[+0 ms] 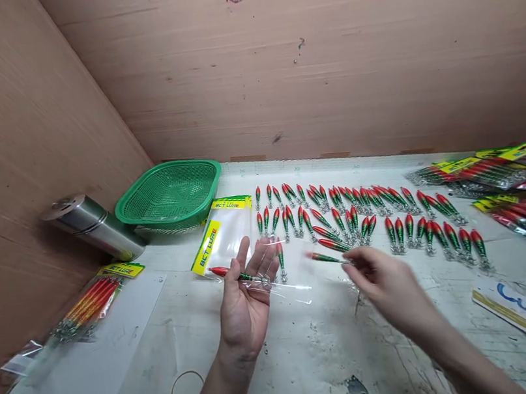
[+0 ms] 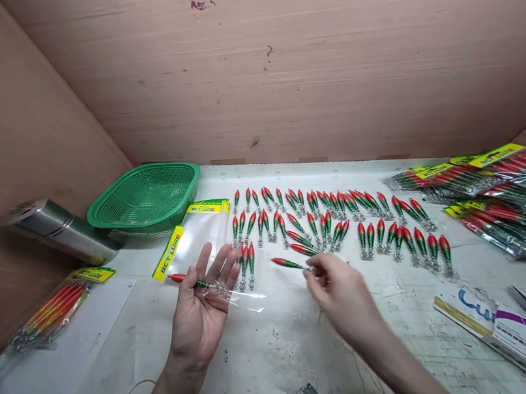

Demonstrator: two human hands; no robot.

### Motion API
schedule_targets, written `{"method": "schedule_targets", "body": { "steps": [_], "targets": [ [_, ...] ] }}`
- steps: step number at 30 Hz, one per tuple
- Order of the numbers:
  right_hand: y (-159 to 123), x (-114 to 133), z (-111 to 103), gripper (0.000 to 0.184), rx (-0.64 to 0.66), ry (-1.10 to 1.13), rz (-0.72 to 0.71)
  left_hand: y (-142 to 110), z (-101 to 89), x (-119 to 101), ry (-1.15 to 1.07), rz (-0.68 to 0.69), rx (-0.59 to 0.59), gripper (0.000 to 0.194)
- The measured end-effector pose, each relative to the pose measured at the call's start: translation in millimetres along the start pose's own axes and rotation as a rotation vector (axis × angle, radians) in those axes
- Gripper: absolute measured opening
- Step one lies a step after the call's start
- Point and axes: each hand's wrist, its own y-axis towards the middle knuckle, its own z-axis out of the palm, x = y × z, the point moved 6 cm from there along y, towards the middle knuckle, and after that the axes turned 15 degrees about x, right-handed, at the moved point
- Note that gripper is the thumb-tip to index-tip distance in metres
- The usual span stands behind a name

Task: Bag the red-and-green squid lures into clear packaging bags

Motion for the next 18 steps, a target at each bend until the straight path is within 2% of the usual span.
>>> {"method": "schedule_targets", "body": {
  "steps": [3,5,6,9,13,15,18],
  "targets": [
    [-30,-2,-48,0.030,-0.089,0.141,-0.020,0,-0.5,4,0.006,-0.014,0.011,0.036],
    [-46,11,-63,0.029,-0.140,0.117,-0.098,0,-0.8,7,0.011,-0.025,0.029,0.036],
    [-51,20,-63,0.026,-0.148,0.085,-0.152,0,-0.6,9,0.013,-0.034,0.041,0.037],
    [-53,49,-42,0.018,-0.147,-0.044,-0.320,-1,0.6,16,0.011,-0.078,0.071,0.040],
    [-41,74,-7,0.024,-0.291,-0.199,-0.474,-5,3.4,24,0.003,-0.146,0.092,0.044],
    [-33,81,7,0.025,-0.320,-0.253,-0.517,-6,5.3,28,-0.008,-0.177,0.107,0.045],
    [-24,87,18,0.022,-0.342,-0.325,-0.505,-7,6.5,33,-0.018,-0.199,0.121,0.042]
  ]
}}
